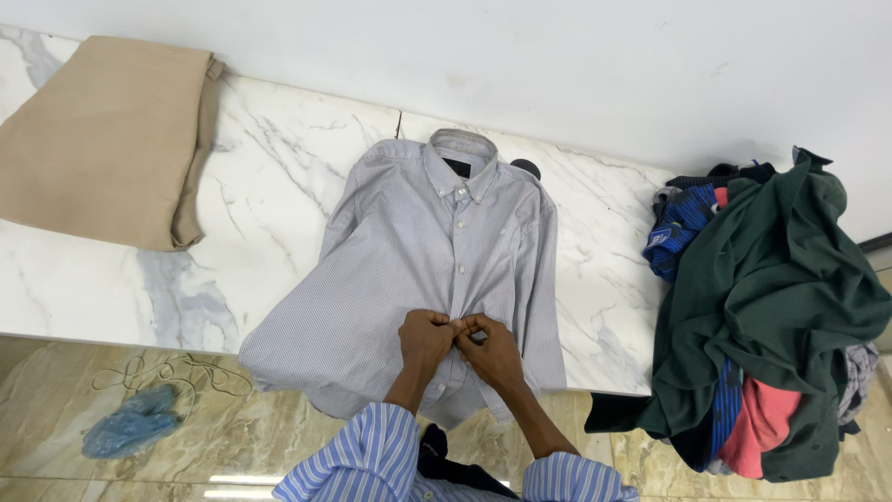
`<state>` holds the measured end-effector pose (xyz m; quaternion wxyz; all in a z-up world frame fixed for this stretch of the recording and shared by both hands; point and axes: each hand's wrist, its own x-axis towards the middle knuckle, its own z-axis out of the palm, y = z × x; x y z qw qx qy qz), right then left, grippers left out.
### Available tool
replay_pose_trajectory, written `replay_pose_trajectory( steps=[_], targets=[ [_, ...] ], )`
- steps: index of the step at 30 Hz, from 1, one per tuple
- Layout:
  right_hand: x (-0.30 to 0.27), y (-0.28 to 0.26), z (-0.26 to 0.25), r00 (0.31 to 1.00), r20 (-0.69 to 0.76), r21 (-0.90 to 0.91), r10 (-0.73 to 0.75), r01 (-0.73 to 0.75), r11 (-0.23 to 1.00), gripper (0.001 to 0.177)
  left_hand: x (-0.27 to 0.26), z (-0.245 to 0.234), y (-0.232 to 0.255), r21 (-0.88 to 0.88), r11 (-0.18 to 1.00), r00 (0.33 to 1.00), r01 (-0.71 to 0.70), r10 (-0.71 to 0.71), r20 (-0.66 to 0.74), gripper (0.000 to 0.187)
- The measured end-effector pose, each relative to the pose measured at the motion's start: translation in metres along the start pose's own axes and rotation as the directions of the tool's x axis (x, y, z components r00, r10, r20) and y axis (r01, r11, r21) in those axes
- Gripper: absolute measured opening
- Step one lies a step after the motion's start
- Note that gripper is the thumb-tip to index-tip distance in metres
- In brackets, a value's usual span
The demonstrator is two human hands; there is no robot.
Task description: The person folds a pair of beige trousers on a marble countertop, then picks up a striped shirt, lays it flat, and buttons it from the collar down to the midsection. The person smooths the shirt after each button is fastened.
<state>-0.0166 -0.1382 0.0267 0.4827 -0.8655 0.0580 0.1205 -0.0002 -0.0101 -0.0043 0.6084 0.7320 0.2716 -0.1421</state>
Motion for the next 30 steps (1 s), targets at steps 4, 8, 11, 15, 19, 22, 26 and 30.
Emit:
replay_pose_trajectory(
  steps=[4, 8, 11, 15, 19, 22, 26, 30],
  targets=[
    [-0.001, 0.007, -0.001, 0.997, 0.036, 0.101, -0.072, 0.068, 0.993, 0.017, 0.0, 0.01, 0.0, -0.034, 0.999, 0.993, 0.025, -0.029, -0.111, 0.015],
    [-0.003, 0.008, 0.002, 0.998, 0.005, 0.133, -0.06, 0.059, 0.989, 0.019, -0.009, 0.007, 0.004, -0.032, 0.997, 0.989, 0.076, -0.08, -0.125, 0.013],
    [-0.004, 0.008, 0.004, 1.0, -0.009, 0.102, -0.025, 0.026, 0.994, 0.021, -0.017, 0.005, 0.008, 0.027, 0.995, 0.986, 0.094, -0.089, -0.143, 0.013],
    [-0.005, 0.007, 0.003, 1.0, -0.023, 0.074, -0.016, 0.018, 0.997, 0.023, -0.02, 0.006, 0.01, 0.065, 0.991, 0.985, 0.114, -0.105, -0.138, 0.018],
    [-0.005, 0.005, 0.005, 1.0, -0.019, 0.128, -0.025, 0.027, 0.991, 0.024, -0.015, 0.004, 0.005, 0.069, 0.994, 0.987, 0.083, -0.072, -0.145, 0.025],
    [-0.007, 0.004, 0.005, 1.0, -0.029, 0.104, -0.008, 0.011, 0.994, 0.025, -0.013, 0.002, 0.001, 0.113, 0.993, 0.99, -0.03, 0.046, -0.137, 0.025],
    [-0.008, 0.0, 0.007, 0.998, -0.056, 0.037, -0.002, 0.004, 0.999, 0.023, -0.018, 0.001, -0.003, 0.075, 0.995, 0.988, -0.067, 0.076, -0.132, 0.037],
    [-0.008, -0.001, 0.01, 0.993, -0.12, -0.07, -0.011, 0.002, 0.998, 0.021, -0.017, 0.005, -0.001, 0.101, 0.992, 0.988, -0.081, 0.093, -0.123, 0.041]
  ],
)
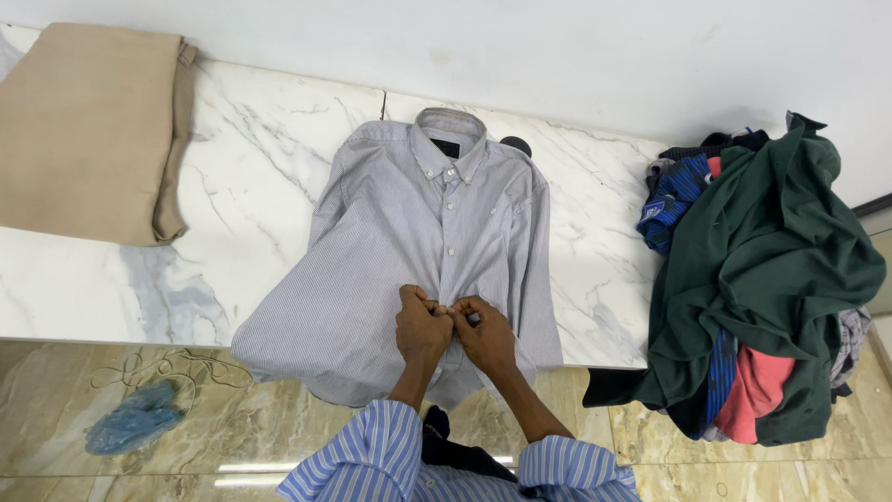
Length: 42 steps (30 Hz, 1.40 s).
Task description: The person folds a pair of beige trousers on a marble countertop, then picks up a striped shirt, lays it flat, and buttons it from the collar down to the midsection. The person smooths the shirt after each button is fastened.
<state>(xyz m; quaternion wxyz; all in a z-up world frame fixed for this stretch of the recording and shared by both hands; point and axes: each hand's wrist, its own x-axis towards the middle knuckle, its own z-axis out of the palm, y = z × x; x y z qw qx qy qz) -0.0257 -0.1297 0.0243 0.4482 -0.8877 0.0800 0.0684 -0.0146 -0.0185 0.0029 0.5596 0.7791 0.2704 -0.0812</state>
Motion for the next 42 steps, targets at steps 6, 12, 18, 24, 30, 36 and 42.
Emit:
replay_pose_trajectory(
  steps=[6, 12, 18, 24, 30, 36, 42],
  targets=[
    [0.001, 0.005, -0.001, 1.0, 0.023, 0.077, 0.012, -0.013, 0.997, 0.021, 0.009, 0.007, 0.001, 0.069, 0.997, 0.998, 0.02, -0.023, 0.053, 0.039],
    [0.002, 0.006, -0.001, 0.999, 0.046, 0.115, 0.007, -0.012, 0.993, 0.022, 0.013, 0.007, -0.005, 0.023, 1.0, 0.995, -0.009, 0.007, 0.097, 0.029],
    [-0.011, 0.003, 0.008, 0.987, -0.089, -0.081, -0.136, 0.129, 0.988, 0.026, 0.006, 0.005, -0.024, -0.168, 0.97, 0.985, -0.175, 0.174, -0.016, 0.029],
    [-0.028, 0.005, 0.014, 0.966, -0.095, -0.17, -0.241, 0.223, 0.96, 0.042, -0.001, -0.002, -0.035, -0.21, 0.95, 0.971, -0.231, 0.24, 0.017, 0.032],
    [-0.051, 0.007, 0.024, 0.925, -0.204, -0.239, -0.322, 0.271, 0.932, 0.04, -0.025, -0.017, -0.031, -0.105, 0.94, 0.946, -0.324, 0.325, -0.003, 0.024],
    [-0.075, 0.012, 0.027, 0.895, -0.244, -0.46, -0.374, 0.233, 0.857, 0.032, -0.053, -0.044, -0.045, 0.254, 0.803, 0.84, -0.539, 0.535, 0.09, 0.036],
    [-0.09, 0.033, 0.037, 0.825, -0.174, -0.644, -0.538, 0.317, 0.696, 0.05, -0.043, -0.061, -0.069, 0.591, 0.542, 0.737, -0.598, 0.662, 0.137, 0.054]
  ],
)
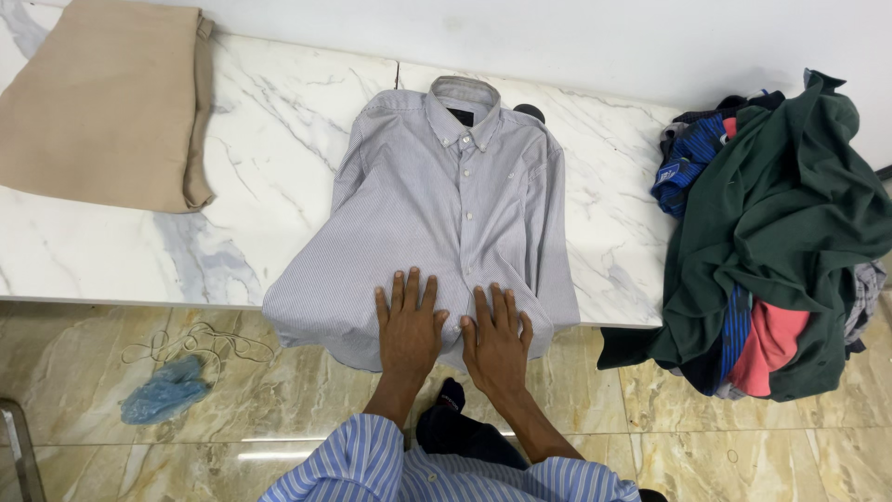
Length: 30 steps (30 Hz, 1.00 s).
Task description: The person folds a pair of beige trousers on a marble countertop, then picks up a striped shirt, lays it flat, and buttons it from the collar down to the midsection. The person smooths the shirt after each button is fastened.
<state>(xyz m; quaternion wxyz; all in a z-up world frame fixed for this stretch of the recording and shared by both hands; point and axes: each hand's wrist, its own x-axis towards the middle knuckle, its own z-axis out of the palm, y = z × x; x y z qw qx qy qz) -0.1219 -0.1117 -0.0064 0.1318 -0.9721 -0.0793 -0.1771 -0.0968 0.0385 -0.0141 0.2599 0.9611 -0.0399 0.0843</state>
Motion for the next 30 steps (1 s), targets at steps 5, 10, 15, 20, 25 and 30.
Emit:
replay_pose_trajectory(
  steps=[5, 10, 15, 20, 25, 30],
  targets=[
    [0.003, 0.012, 0.012, 0.987, 0.156, -0.054, 0.048, -0.04, 0.998, 0.057, 0.002, 0.007, -0.013, 0.044, 0.999, 0.995, 0.01, -0.014, 0.098, 0.056],
    [0.02, 0.019, 0.018, 0.97, 0.223, -0.027, 0.099, -0.096, 0.995, 0.059, 0.024, 0.006, -0.014, 0.06, 0.996, 0.963, 0.071, -0.084, 0.257, 0.057],
    [0.039, 0.028, 0.024, 0.968, 0.236, -0.031, 0.085, -0.08, 0.996, 0.062, 0.04, 0.002, -0.011, 0.076, 0.992, 0.94, 0.1, -0.119, 0.32, 0.057],
    [0.053, 0.037, 0.031, 0.972, 0.225, -0.066, 0.064, -0.051, 0.997, 0.062, 0.055, 0.003, -0.011, 0.054, 0.993, 0.941, 0.104, -0.116, 0.317, 0.058],
    [0.077, 0.048, 0.035, 0.965, 0.256, -0.046, 0.048, -0.038, 0.998, 0.064, 0.079, 0.009, -0.011, 0.042, 0.992, 0.931, 0.121, -0.128, 0.342, 0.058],
    [0.101, 0.061, 0.042, 0.958, 0.283, -0.036, 0.048, -0.039, 0.999, 0.064, 0.106, 0.019, -0.01, 0.046, 0.989, 0.915, 0.142, -0.149, 0.374, 0.059]
  ],
)
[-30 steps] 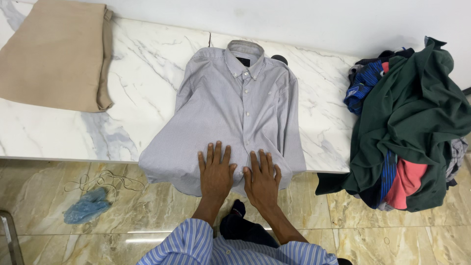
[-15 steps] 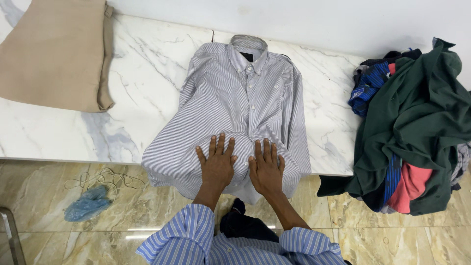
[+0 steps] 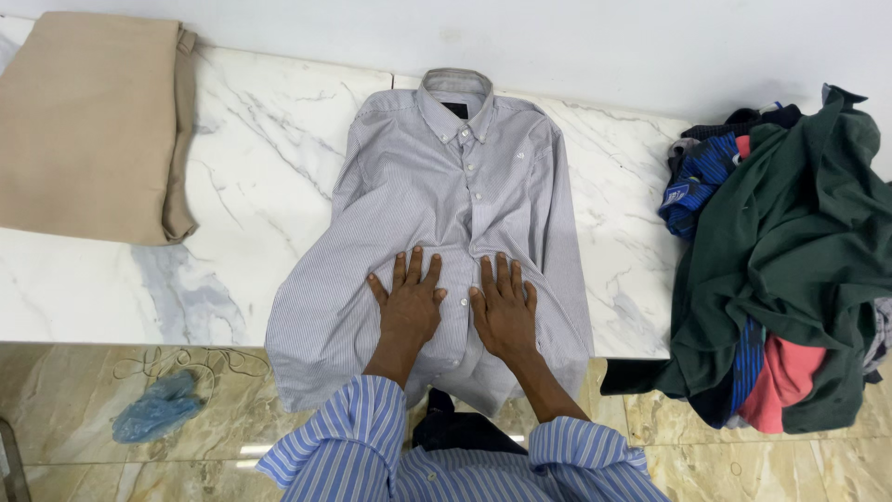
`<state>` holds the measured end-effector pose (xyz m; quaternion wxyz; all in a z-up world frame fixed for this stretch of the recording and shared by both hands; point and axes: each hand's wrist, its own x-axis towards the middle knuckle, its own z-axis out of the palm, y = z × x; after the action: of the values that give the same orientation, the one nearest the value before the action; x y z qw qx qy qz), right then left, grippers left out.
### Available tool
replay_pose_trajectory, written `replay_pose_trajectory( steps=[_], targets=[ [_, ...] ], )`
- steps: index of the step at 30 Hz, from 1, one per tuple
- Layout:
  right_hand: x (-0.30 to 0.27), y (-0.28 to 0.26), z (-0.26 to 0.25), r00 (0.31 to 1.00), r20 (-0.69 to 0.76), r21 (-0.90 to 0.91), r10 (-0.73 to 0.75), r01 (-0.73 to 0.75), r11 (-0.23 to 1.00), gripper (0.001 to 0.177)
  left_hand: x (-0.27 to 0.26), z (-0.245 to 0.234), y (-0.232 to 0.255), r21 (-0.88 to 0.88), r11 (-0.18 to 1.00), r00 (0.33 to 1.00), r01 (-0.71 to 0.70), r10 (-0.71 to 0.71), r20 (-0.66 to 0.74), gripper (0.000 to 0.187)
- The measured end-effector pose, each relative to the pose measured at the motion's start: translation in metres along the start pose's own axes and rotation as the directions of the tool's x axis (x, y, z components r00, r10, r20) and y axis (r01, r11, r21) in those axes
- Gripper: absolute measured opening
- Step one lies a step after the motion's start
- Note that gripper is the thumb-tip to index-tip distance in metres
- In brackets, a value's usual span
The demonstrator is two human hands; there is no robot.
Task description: The person folds a pair of beige trousers on a marble countertop, then picks up a striped shirt, lays it flat, and buttons it from the collar down to the midsection. The person smooths the shirt after each button is fastened.
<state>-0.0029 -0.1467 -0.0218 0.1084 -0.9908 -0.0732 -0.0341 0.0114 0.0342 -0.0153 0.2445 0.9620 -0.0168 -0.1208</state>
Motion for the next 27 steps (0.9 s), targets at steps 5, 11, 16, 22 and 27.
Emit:
replay_pose_trajectory(
  steps=[5, 11, 16, 22, 27],
  targets=[
    [0.029, 0.01, 0.004, 1.0, 0.003, 0.002, -0.007, 0.007, 1.0, 0.065, 0.027, -0.007, 0.003, 0.008, 1.0, 1.0, 0.005, -0.005, 0.005, 0.06],
    [0.063, 0.022, 0.01, 0.998, -0.033, 0.002, -0.052, 0.052, 0.999, 0.065, 0.059, -0.014, 0.009, 0.001, 0.999, 0.999, 0.043, -0.043, 0.016, 0.061],
    [0.085, 0.027, 0.01, 0.997, -0.044, 0.025, -0.067, 0.068, 0.997, 0.065, 0.081, -0.021, 0.012, 0.009, 0.998, 0.996, 0.068, -0.068, 0.052, 0.062],
    [0.09, 0.028, 0.002, 0.999, -0.03, 0.193, -0.033, 0.038, 0.98, 0.06, 0.085, -0.024, 0.013, 0.042, 0.996, 0.994, 0.073, -0.076, 0.073, 0.064],
    [0.074, 0.027, -0.011, 0.963, -0.268, 0.316, -0.004, 0.092, 0.944, 0.045, 0.073, -0.009, 0.019, 0.102, 0.994, 0.988, 0.048, -0.032, -0.152, 0.06]
  ],
)
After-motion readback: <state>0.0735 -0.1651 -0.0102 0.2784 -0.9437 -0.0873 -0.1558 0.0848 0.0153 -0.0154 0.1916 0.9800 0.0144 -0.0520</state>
